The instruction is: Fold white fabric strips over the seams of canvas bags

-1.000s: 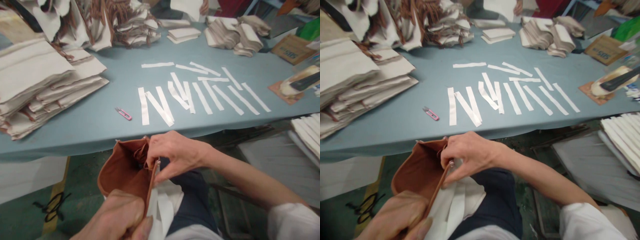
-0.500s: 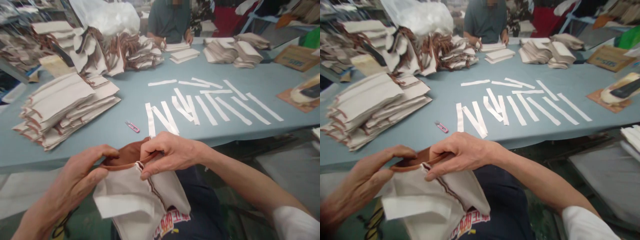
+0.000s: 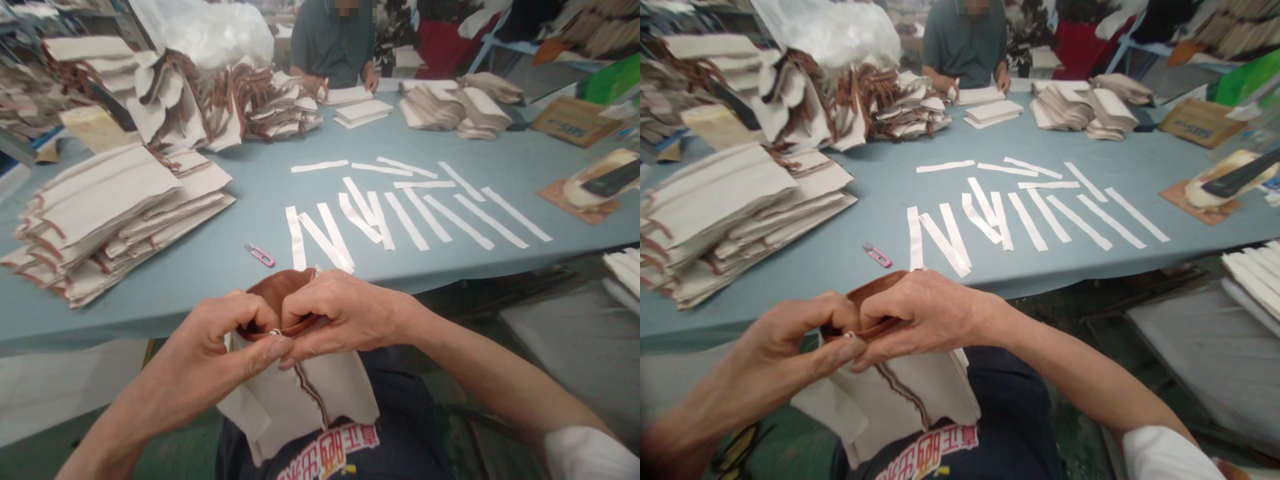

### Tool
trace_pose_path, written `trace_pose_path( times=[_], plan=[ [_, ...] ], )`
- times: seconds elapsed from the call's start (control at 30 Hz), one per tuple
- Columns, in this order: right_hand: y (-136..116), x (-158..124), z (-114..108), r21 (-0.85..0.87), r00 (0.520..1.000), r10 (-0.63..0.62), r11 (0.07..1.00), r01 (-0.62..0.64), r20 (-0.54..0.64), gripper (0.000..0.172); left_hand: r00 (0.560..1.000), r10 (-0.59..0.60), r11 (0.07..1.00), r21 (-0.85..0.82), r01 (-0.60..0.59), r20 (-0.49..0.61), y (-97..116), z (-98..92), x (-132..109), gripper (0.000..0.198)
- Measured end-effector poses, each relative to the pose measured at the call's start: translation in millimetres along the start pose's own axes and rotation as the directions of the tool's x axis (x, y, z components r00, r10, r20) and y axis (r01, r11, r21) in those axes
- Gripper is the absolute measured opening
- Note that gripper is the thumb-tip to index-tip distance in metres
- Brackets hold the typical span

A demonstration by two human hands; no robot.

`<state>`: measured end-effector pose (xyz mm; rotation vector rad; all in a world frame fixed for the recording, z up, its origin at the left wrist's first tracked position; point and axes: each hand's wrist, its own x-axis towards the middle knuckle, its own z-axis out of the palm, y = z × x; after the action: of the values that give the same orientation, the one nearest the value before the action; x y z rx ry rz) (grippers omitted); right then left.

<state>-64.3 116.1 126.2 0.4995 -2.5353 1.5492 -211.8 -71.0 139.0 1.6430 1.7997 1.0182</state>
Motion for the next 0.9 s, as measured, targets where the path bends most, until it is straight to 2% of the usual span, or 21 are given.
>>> trace_pose_path(
  times=[0.13,0.23,0.43,0.57,0.7,0.9],
  plan=[
    [10,-1,0,0.068,1.0,-0.008,0.998,0.008,0.003,0.041,0.999,0.006,1.0,0.028,-0.005,-0.036,-6,4.2,-3,0.019],
    [15,-2,-2,0.115,0.999,0.047,0.992,-0.048,0.011,0.041,0.999,0.025,0.999,0.034,-0.024,-0.027,-8,5.7,-6,0.017],
    [13,-8,0,0.165,0.994,0.102,0.981,-0.097,-0.022,0.026,0.998,0.041,0.998,0.046,-0.044,0.046,-12,2.4,-4,0.012],
    [14,-10,5,0.123,0.984,0.122,0.987,-0.106,-0.127,0.006,0.993,0.121,0.981,0.155,-0.117,-0.016,-16,2.2,-4,0.011],
    [18,-10,11,0.043,0.966,0.094,0.995,-0.086,-0.239,0.005,0.974,0.219,0.931,0.313,-0.187,-0.067,-12,5.2,-6,0.013],
    [17,-14,19,-0.035,0.943,0.052,0.997,-0.067,-0.327,0.008,0.96,0.275,0.879,0.42,-0.228,-0.054,0,10.0,-2,0.015]
  ],
)
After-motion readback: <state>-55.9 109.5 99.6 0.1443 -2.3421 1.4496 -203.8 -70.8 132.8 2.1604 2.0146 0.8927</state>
